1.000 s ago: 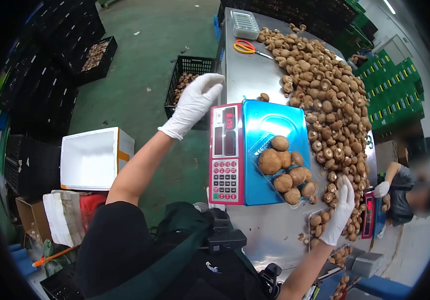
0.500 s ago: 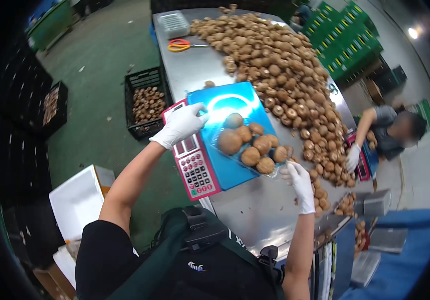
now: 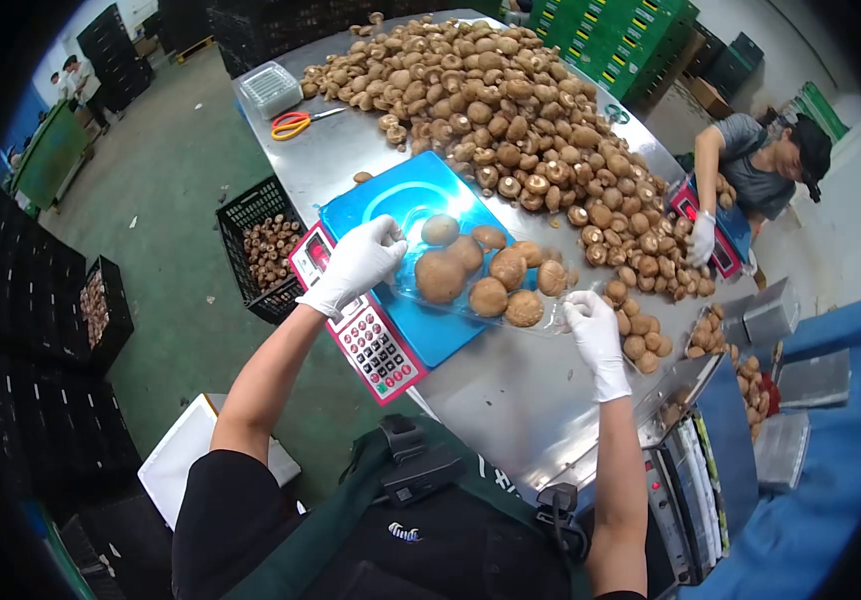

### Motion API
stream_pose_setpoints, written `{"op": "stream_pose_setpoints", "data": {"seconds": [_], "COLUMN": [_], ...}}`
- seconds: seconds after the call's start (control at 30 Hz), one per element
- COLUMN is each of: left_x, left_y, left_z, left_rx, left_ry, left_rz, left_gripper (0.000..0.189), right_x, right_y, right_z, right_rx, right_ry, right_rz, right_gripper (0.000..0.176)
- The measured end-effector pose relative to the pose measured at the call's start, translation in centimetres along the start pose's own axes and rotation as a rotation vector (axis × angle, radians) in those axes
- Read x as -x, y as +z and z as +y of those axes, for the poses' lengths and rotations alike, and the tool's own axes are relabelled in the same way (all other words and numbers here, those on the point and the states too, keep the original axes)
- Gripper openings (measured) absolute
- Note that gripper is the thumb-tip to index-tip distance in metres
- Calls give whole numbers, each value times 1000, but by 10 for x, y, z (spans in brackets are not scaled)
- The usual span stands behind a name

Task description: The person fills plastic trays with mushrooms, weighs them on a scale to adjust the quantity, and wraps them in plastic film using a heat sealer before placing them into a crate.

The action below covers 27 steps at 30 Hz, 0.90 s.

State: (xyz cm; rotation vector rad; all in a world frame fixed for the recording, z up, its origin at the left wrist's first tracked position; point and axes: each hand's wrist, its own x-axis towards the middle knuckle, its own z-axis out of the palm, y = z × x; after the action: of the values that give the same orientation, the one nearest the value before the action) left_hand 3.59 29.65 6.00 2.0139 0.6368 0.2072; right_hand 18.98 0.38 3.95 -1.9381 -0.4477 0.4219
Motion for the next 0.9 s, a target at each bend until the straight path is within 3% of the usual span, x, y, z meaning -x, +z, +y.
{"op": "stream_pose_setpoints", "data": {"seconds": [0.17, 0.2, 0.27, 0.5, 0.63, 0.7, 0.83, 0.9], "left_x": [-7, -10, -11, 19, 11, 31, 44, 51], "left_y": [34, 47, 78, 222, 345, 374, 442, 459], "left_z": [53, 66, 95, 211, 225, 253, 264, 265], "left_rx": [37, 58, 108, 74, 104, 69, -33, -24], "left_ry": [195, 192, 199, 384, 685, 571, 733, 639], "left_rz": [-97, -125, -224, -523, -547, -671, -685, -737], "left_gripper": [11, 11, 11, 13, 14, 15, 14, 18], "right_x": [38, 49, 77, 187, 241, 262, 293, 302], "right_y": [-66, -80, -114, -243, -315, -340, -372, -381], "right_z": [-2, -2, -1, 34, 82, 94, 122, 136], "right_rx": [-28, 133, 120, 0, 66, 74, 45, 68], "right_ry": [53, 7, 62, 126, 215, 246, 285, 322], "right_rz": [119, 214, 310, 581, 713, 754, 794, 799], "right_gripper": [13, 15, 16, 12, 10, 9, 8, 9]}}
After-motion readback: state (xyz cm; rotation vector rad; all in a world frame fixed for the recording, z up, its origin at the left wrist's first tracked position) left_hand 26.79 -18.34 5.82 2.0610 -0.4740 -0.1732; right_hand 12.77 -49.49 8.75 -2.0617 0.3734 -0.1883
